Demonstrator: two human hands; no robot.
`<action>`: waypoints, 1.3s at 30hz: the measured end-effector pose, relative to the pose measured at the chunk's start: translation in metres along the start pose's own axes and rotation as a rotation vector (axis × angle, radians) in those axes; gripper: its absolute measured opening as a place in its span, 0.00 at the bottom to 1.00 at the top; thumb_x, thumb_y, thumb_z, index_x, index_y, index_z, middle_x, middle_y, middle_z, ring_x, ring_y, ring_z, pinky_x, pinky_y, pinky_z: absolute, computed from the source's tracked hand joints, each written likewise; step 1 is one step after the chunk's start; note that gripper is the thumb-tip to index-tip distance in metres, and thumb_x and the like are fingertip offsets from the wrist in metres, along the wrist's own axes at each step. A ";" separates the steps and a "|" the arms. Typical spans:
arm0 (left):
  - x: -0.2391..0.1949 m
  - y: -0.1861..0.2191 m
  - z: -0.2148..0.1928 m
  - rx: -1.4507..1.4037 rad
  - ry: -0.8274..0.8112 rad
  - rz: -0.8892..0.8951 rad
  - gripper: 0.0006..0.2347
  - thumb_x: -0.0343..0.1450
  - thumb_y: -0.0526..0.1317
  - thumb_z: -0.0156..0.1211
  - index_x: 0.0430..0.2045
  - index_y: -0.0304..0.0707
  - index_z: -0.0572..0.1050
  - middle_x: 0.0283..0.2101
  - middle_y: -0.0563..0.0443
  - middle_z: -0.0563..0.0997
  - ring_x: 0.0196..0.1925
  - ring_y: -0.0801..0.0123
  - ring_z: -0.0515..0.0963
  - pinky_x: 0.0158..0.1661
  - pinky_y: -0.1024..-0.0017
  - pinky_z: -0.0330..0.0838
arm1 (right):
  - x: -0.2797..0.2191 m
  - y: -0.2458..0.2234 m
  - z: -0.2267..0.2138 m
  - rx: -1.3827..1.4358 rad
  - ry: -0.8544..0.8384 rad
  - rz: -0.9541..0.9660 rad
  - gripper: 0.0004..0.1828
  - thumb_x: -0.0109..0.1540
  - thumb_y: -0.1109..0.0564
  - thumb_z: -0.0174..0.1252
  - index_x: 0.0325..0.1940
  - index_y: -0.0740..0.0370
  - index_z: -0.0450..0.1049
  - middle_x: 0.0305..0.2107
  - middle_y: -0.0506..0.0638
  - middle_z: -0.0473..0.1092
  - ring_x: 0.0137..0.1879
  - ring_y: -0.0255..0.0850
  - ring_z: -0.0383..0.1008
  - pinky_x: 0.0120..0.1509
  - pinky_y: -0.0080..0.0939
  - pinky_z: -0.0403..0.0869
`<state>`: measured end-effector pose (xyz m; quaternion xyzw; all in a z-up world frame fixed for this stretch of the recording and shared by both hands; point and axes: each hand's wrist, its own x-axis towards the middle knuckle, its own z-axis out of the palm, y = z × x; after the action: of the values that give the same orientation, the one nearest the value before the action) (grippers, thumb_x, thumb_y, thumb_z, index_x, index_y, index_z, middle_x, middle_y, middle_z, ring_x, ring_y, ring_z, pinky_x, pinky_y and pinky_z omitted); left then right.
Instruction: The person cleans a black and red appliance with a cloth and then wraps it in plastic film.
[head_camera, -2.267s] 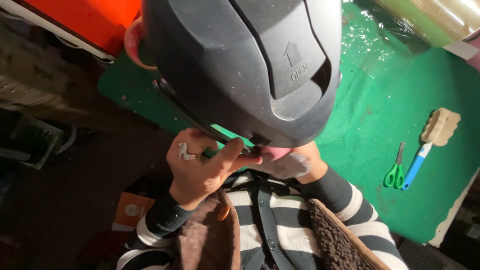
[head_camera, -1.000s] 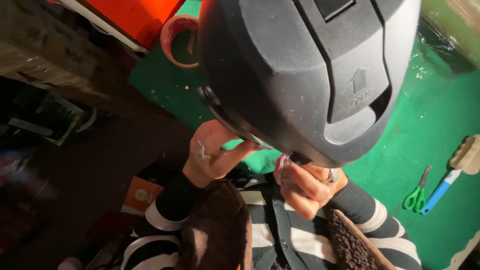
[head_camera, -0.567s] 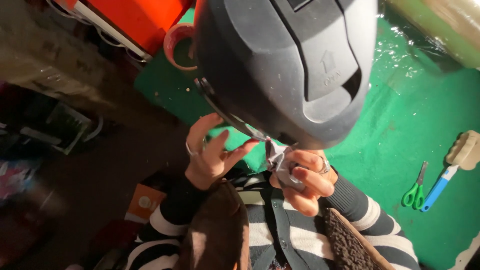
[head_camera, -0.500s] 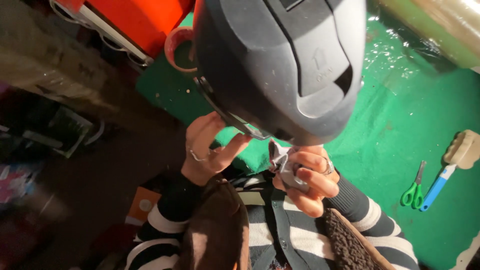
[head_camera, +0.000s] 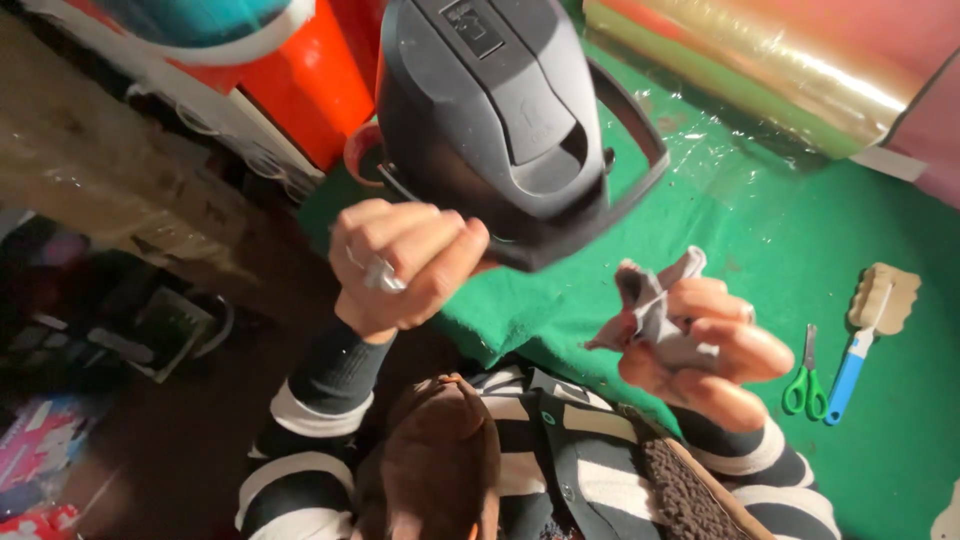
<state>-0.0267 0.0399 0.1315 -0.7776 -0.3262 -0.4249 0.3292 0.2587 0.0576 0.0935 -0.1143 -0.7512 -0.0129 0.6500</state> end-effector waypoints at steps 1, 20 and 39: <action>0.007 -0.003 0.000 -0.031 0.023 -0.068 0.11 0.71 0.37 0.74 0.44 0.42 0.79 0.46 0.56 0.76 0.46 0.65 0.76 0.45 0.65 0.69 | -0.001 0.009 -0.003 0.011 0.061 -0.057 0.31 0.57 0.68 0.69 0.45 0.52 0.52 0.45 0.55 0.53 0.31 0.50 0.71 0.32 0.49 0.71; 0.000 -0.045 0.009 -0.481 0.110 -0.824 0.13 0.82 0.37 0.61 0.59 0.30 0.74 0.45 0.52 0.76 0.42 0.73 0.77 0.46 0.76 0.72 | 0.132 0.048 0.070 0.039 -0.492 -0.504 0.26 0.62 0.61 0.68 0.63 0.57 0.68 0.55 0.60 0.60 0.61 0.57 0.70 0.65 0.59 0.75; -0.026 -0.046 0.009 -0.407 -0.095 -0.737 0.23 0.75 0.39 0.67 0.64 0.30 0.69 0.41 0.45 0.72 0.40 0.63 0.71 0.41 0.68 0.67 | 0.167 0.043 0.117 -0.177 -0.720 -0.224 0.11 0.68 0.57 0.58 0.55 0.57 0.74 0.52 0.56 0.63 0.56 0.51 0.66 0.63 0.52 0.69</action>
<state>-0.0696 0.0670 0.1156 -0.6768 -0.5067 -0.5337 -0.0205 0.1312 0.1454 0.2334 -0.0844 -0.9352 -0.1076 0.3267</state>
